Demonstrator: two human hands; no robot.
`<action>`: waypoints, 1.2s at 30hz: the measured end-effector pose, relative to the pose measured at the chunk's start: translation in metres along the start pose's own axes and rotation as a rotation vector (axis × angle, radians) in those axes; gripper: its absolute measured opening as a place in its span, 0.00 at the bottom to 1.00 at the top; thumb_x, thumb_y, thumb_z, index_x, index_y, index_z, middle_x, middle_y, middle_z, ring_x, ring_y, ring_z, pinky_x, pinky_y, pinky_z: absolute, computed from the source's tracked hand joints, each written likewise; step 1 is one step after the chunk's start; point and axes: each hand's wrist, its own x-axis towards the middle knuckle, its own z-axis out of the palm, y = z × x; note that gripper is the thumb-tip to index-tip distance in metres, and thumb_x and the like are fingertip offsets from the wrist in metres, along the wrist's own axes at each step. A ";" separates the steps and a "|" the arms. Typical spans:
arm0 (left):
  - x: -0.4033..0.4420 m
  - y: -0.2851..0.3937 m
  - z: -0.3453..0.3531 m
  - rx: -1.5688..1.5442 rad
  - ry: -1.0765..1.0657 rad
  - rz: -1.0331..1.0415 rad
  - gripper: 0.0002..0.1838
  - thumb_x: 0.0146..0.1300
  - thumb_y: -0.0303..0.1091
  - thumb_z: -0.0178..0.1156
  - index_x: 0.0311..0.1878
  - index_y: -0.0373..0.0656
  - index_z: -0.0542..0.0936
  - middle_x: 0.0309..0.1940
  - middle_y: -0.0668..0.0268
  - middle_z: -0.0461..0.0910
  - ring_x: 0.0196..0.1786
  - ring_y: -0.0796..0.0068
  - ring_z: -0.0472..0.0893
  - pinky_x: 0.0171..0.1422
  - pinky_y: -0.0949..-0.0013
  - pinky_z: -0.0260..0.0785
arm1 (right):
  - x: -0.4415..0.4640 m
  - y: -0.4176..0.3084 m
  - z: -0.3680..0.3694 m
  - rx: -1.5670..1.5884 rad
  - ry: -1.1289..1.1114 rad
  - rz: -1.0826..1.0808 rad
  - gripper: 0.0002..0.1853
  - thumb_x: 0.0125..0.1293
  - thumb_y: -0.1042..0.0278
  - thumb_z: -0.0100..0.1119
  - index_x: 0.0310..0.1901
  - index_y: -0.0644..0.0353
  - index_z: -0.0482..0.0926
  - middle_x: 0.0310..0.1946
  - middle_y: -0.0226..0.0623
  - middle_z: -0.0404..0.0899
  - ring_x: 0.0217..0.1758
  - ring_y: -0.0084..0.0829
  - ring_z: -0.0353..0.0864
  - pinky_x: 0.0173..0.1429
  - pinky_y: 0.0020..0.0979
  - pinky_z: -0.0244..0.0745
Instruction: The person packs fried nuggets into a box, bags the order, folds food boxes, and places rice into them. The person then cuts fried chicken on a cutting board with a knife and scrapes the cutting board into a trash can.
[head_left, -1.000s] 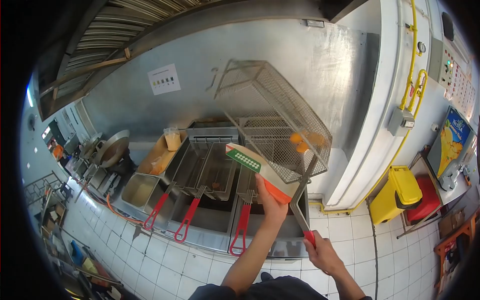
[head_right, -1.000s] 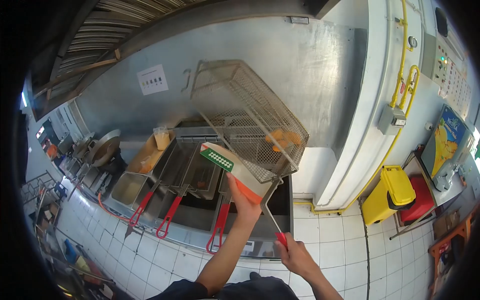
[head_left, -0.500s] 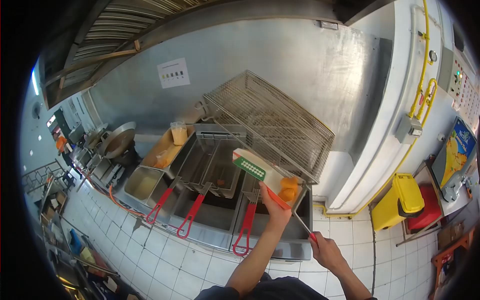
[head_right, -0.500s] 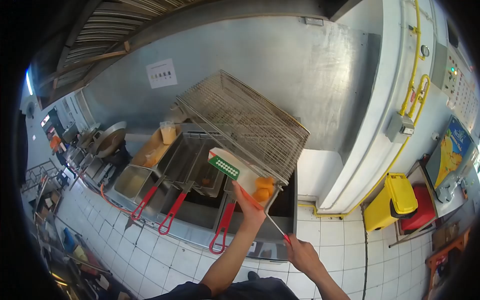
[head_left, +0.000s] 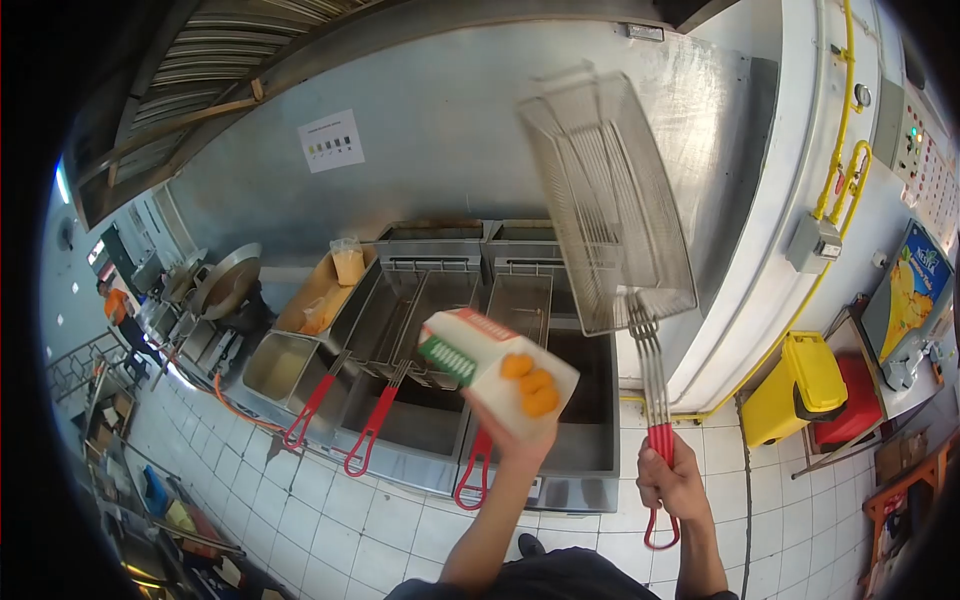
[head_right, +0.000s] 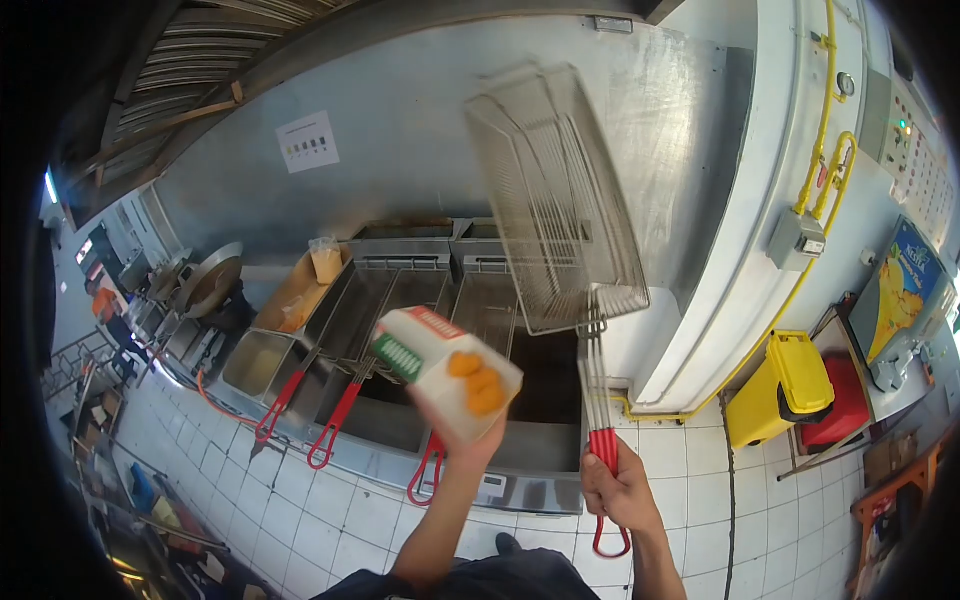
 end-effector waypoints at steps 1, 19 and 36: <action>-0.013 0.015 -0.002 0.043 -0.032 0.037 0.44 0.66 0.79 0.45 0.74 0.59 0.65 0.69 0.72 0.71 0.71 0.68 0.71 0.76 0.53 0.62 | -0.002 -0.004 0.003 0.144 -0.004 0.040 0.10 0.79 0.61 0.53 0.39 0.53 0.66 0.16 0.23 0.56 0.11 0.15 0.51 0.13 0.24 0.46; -0.213 0.105 -0.053 0.086 0.258 0.345 0.45 0.63 0.82 0.43 0.69 0.55 0.69 0.56 0.69 0.76 0.52 0.69 0.80 0.55 0.56 0.79 | 0.099 0.106 0.004 0.548 0.038 0.301 0.07 0.77 0.66 0.52 0.37 0.51 0.70 0.20 0.18 0.57 0.16 0.12 0.52 0.16 0.20 0.47; -0.498 -0.028 -0.037 -0.224 0.688 1.137 0.41 0.75 0.70 0.38 0.74 0.46 0.66 0.65 0.59 0.77 0.62 0.62 0.81 0.68 0.55 0.75 | -0.010 0.247 0.057 0.164 -0.863 0.804 0.12 0.71 0.55 0.60 0.49 0.51 0.79 0.39 0.35 0.82 0.42 0.34 0.82 0.47 0.42 0.79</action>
